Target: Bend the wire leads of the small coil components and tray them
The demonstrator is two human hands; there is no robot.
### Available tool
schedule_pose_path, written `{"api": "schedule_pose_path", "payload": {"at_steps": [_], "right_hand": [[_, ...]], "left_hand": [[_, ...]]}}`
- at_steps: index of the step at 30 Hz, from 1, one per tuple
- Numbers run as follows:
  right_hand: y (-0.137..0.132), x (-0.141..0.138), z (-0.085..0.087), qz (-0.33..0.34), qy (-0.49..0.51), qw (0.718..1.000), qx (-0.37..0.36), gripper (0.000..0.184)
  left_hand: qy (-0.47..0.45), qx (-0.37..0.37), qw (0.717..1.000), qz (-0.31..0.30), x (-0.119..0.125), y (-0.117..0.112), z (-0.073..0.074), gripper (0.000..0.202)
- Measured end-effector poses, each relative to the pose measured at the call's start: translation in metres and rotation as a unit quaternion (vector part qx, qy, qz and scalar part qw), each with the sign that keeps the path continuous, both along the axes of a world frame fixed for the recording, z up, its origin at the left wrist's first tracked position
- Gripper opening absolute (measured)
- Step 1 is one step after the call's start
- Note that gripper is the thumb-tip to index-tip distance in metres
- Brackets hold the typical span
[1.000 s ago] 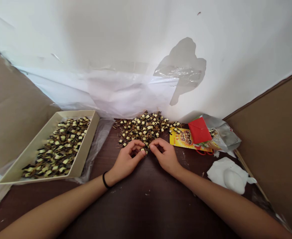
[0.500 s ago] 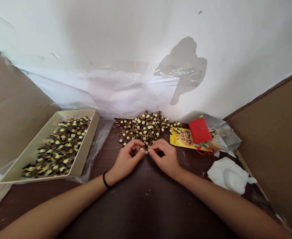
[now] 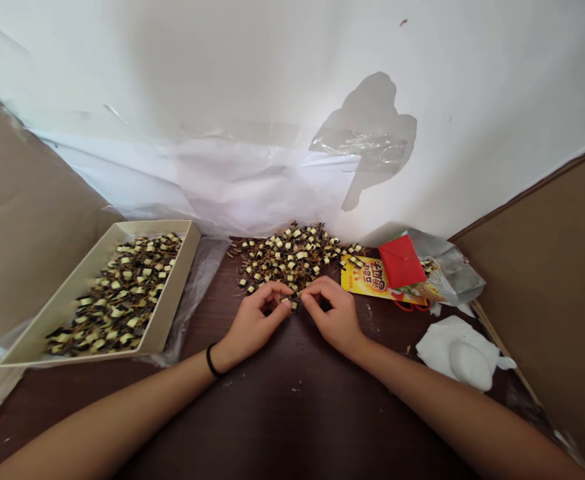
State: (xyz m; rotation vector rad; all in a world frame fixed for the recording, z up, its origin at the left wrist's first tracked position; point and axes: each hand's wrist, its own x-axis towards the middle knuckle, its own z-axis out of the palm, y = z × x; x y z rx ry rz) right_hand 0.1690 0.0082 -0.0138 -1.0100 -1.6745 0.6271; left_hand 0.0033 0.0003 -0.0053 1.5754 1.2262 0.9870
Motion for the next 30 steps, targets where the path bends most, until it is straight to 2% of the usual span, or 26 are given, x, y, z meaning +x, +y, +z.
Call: {"api": "schedule_pose_path", "payload": {"at_steps": [3,9,17,23,30], "right_hand": [[-0.0002,0.0005,-0.0006,-0.006,-0.020,1.000,0.005,0.016],[0.0036,0.0018,-0.0038,-0.005,0.002,0.999,-0.043,0.013],[0.0018,0.0019,-0.0033,0.002,0.019,1.000,-0.002,0.011],[0.0028,0.0020,-0.0047,0.022,0.027,0.998,-0.047,0.012],[0.0031,0.0025,-0.0041,0.032,0.029,0.997,-0.063,0.013]], "left_hand": [[0.006,-0.001,1.000,0.005,0.0005,0.0002,0.0006,0.016],[-0.005,-0.004,1.000,-0.002,0.0022,-0.0009,0.0049,0.015],[0.003,0.005,1.000,-0.001,0.0021,-0.0025,0.0060,0.015],[-0.016,-0.007,1.000,-0.017,0.0010,-0.0034,0.0065,0.018],[-0.033,-0.011,0.999,-0.033,-0.0007,-0.0032,0.0056,0.018]]}}
